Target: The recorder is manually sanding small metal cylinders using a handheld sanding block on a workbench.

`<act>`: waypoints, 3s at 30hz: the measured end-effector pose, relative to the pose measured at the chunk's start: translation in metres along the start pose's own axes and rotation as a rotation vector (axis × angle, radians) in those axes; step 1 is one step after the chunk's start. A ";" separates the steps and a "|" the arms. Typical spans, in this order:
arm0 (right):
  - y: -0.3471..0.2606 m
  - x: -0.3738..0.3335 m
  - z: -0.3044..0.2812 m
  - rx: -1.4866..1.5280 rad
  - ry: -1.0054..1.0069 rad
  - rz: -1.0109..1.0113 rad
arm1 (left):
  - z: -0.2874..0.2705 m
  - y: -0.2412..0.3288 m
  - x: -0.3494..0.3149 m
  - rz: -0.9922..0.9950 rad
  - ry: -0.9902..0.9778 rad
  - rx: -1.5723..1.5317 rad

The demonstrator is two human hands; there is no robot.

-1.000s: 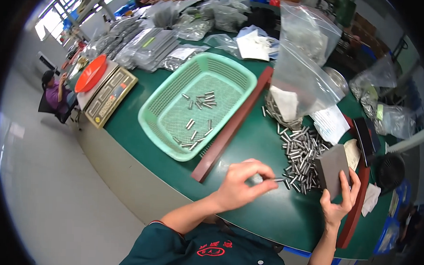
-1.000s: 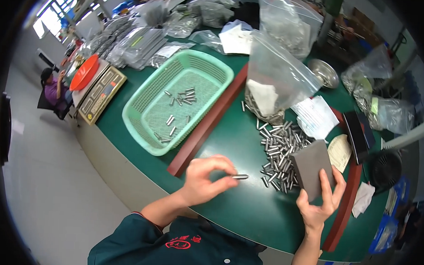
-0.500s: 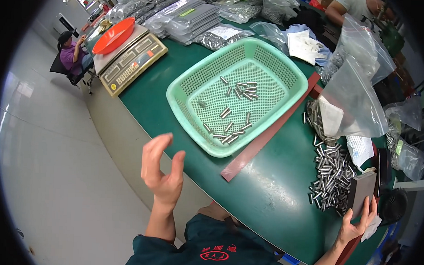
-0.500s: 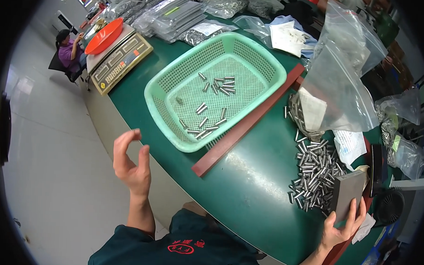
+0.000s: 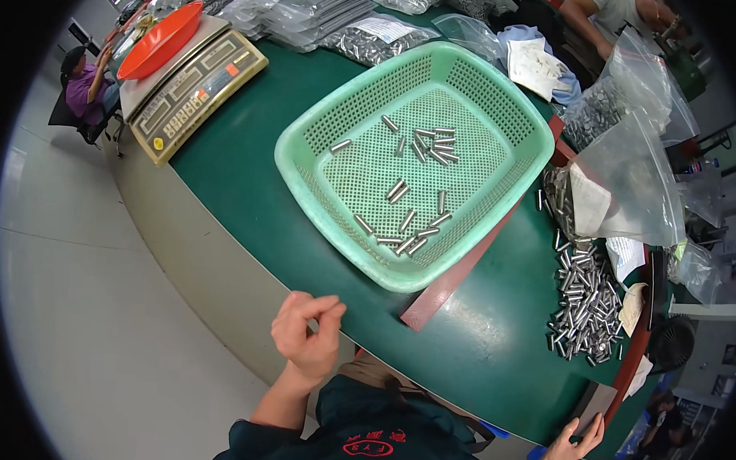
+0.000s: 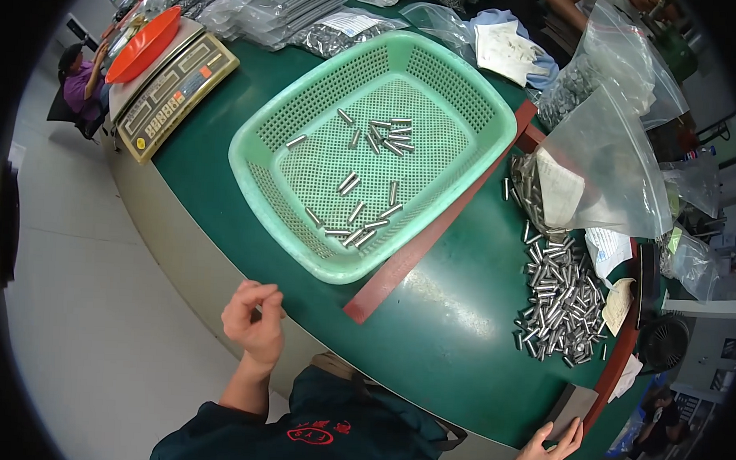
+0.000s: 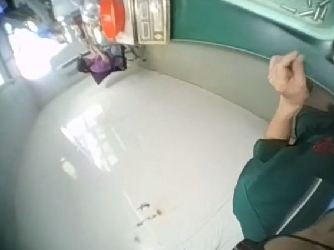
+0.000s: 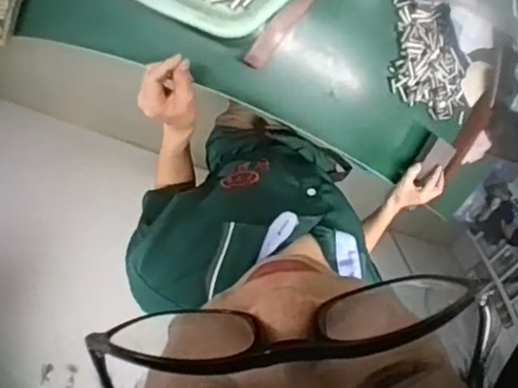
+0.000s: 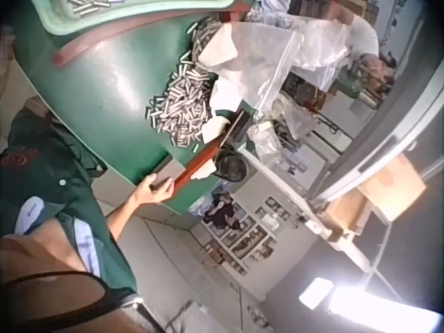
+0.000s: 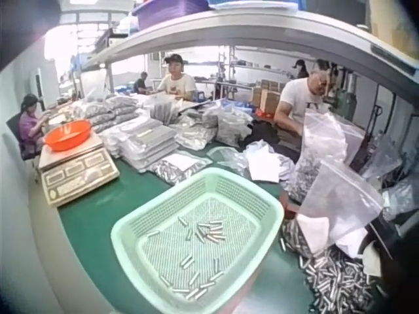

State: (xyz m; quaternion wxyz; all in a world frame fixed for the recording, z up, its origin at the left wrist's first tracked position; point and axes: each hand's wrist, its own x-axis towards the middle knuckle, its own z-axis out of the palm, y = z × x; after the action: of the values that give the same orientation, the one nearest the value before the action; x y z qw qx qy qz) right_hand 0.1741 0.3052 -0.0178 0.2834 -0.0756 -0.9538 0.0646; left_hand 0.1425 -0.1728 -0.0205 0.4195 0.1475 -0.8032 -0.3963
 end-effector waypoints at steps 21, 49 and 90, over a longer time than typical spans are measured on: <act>0.016 -0.018 0.018 0.014 0.272 0.285 | 0.026 -0.016 0.010 0.183 -0.307 0.151; -0.011 -0.023 0.017 0.497 0.344 0.394 | 0.006 -0.051 -0.009 0.131 -0.236 0.279; 0.028 -0.010 0.000 0.740 0.088 0.075 | 0.025 -0.039 -0.002 -0.012 -0.060 0.100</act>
State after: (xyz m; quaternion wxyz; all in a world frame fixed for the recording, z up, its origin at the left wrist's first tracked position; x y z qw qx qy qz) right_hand 0.1856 0.3306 -0.0277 0.3296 -0.0056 -0.8494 0.4121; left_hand 0.1206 -0.1837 -0.0594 0.3847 0.1612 -0.8335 -0.3624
